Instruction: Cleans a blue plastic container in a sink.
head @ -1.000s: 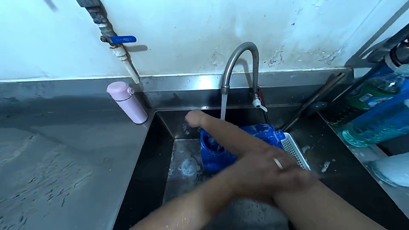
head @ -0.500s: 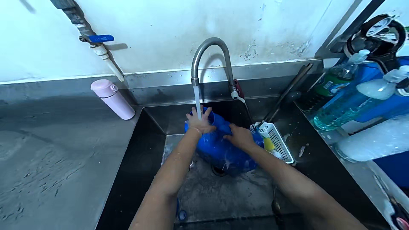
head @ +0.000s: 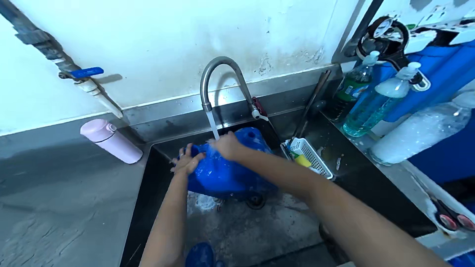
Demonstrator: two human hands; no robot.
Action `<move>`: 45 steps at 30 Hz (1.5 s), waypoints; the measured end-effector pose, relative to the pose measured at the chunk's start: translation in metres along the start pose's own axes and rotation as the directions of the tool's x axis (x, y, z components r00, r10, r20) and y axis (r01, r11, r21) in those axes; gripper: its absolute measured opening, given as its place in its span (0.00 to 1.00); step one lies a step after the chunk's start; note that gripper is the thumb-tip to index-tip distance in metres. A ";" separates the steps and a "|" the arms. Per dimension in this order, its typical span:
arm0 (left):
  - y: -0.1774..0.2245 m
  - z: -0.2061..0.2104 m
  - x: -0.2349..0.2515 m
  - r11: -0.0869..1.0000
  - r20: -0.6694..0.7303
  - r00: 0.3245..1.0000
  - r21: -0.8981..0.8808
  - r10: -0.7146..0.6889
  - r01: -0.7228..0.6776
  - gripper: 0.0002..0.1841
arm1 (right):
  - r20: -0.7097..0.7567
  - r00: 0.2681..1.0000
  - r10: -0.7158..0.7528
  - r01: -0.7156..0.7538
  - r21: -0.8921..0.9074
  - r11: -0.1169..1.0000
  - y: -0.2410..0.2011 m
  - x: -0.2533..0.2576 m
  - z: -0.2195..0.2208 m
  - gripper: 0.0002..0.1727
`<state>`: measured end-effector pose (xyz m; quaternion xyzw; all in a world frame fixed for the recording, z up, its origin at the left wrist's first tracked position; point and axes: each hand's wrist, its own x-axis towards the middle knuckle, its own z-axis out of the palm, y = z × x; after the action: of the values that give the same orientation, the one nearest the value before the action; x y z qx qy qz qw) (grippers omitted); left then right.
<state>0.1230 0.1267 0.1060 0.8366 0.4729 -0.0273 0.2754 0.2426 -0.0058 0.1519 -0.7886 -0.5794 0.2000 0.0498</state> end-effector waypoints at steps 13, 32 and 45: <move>-0.001 -0.002 0.012 0.995 -0.044 0.995 -0.033 -0.092 0.091 0.38 | -0.252 0.965 0.073 -0.068 0.029 0.997 -0.023 0.056 0.041 0.14; 0.088 0.044 -0.010 0.960 0.068 0.978 0.188 0.198 -0.207 0.49 | 0.358 0.621 0.698 -0.192 0.932 -0.307 0.213 -0.100 0.247 0.30; -0.099 0.007 0.010 0.949 -0.085 0.994 -0.302 0.064 -0.086 0.46 | 0.233 0.762 0.605 -0.199 0.972 -0.123 0.210 -0.049 0.223 0.41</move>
<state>0.0500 0.1710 0.0538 0.8018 0.4491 0.0874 0.3843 0.3350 -0.1537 -0.1053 -0.6850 0.0157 0.4221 0.5936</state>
